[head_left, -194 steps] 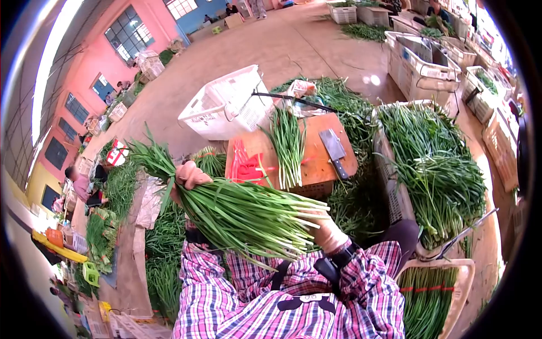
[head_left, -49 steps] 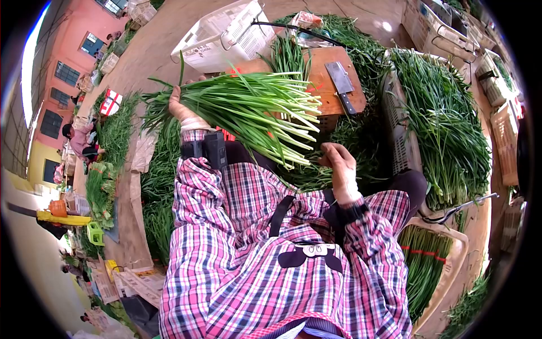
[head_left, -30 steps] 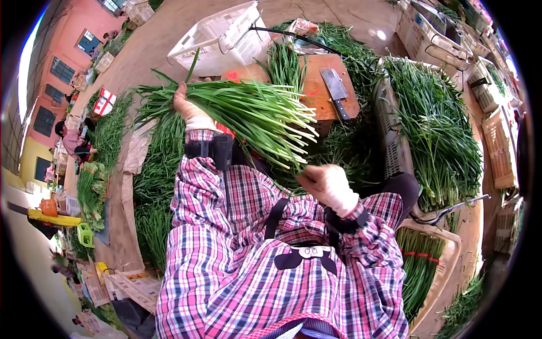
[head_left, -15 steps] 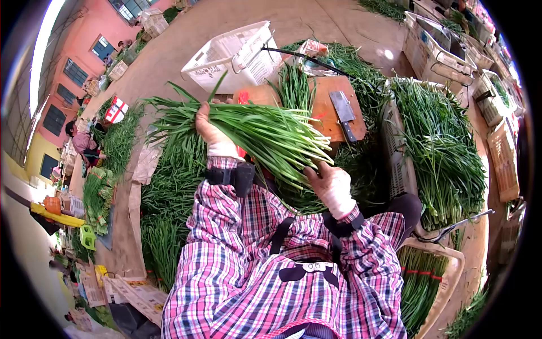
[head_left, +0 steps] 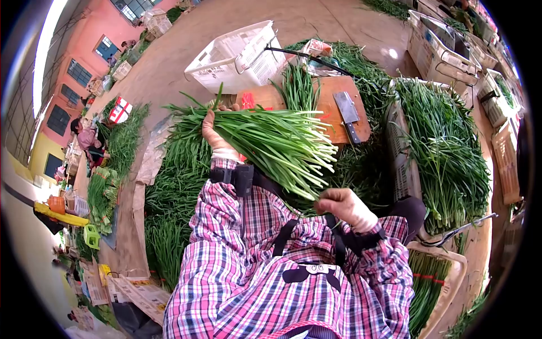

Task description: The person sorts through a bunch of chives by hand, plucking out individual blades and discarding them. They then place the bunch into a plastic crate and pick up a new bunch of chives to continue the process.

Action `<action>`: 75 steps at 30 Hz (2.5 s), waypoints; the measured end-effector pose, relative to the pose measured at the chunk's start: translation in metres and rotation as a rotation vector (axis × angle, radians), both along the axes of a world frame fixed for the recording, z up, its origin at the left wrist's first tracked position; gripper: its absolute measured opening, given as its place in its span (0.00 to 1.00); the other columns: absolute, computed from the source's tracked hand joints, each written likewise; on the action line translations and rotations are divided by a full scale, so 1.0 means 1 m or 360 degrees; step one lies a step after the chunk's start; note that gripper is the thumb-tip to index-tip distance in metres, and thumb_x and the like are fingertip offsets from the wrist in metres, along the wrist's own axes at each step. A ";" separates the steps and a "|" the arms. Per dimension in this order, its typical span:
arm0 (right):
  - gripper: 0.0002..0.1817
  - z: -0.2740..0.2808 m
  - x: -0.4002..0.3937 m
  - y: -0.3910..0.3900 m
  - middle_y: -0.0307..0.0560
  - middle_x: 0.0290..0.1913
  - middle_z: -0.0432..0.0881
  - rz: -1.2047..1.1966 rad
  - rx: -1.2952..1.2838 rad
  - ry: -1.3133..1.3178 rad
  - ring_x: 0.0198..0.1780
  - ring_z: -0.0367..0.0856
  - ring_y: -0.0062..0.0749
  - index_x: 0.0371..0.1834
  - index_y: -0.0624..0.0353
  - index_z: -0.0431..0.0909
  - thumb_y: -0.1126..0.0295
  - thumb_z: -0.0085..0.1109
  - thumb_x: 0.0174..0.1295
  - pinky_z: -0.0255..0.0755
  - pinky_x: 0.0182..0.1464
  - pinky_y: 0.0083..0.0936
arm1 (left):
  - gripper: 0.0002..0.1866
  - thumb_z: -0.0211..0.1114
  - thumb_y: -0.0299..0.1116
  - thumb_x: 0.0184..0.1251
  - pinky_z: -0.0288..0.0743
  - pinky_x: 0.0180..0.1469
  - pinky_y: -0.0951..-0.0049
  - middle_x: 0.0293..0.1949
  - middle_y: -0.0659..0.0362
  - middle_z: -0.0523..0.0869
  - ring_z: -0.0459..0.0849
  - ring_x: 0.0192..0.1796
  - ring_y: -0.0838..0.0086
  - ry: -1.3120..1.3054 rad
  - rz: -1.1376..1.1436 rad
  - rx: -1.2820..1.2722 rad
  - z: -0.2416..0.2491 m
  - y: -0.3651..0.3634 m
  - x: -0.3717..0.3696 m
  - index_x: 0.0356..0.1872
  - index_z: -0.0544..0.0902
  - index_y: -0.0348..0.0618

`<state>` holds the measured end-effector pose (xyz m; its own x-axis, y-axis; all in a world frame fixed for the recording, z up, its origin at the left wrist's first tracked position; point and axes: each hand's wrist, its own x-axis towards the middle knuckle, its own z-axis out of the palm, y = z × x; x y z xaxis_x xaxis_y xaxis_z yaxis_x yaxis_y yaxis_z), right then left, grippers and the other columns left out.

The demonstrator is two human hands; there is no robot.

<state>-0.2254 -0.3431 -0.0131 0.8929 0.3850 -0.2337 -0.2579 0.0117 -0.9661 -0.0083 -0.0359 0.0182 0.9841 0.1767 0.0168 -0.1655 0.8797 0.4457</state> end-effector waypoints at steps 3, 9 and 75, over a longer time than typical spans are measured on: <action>0.11 -0.012 -0.022 -0.041 0.48 0.29 0.84 0.0325 -0.0917 -0.0602 0.32 0.84 0.43 0.34 0.55 0.84 0.60 0.62 0.59 0.77 0.37 0.33 | 0.13 0.65 0.41 0.61 0.75 0.58 0.48 0.30 0.57 0.85 0.83 0.44 0.54 -0.0058 -0.0074 -0.0031 0.001 0.009 0.000 0.32 0.80 0.41; 0.16 0.010 -0.030 -0.055 0.53 0.25 0.82 -0.0071 -0.1382 -0.0987 0.30 0.83 0.48 0.46 0.53 0.81 0.59 0.65 0.57 0.76 0.34 0.40 | 0.16 0.62 0.44 0.64 0.76 0.56 0.46 0.33 0.54 0.85 0.82 0.49 0.53 -0.0328 -0.0140 0.0061 0.007 0.009 -0.006 0.34 0.80 0.40; 0.12 -0.029 0.011 -0.046 0.51 0.25 0.83 0.0547 -0.1657 -0.1219 0.30 0.83 0.48 0.33 0.53 0.83 0.59 0.56 0.57 0.77 0.35 0.42 | 0.13 0.66 0.42 0.61 0.79 0.52 0.59 0.33 0.57 0.86 0.84 0.45 0.63 -0.0304 -0.0477 0.0121 0.045 -0.028 -0.013 0.31 0.80 0.42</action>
<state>-0.2145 -0.3889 -0.0423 0.8243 0.5647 -0.0407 0.5082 -0.7696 -0.3865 -0.0215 -0.0640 0.0637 0.9698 -0.1280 0.2076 0.0080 0.8674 0.4975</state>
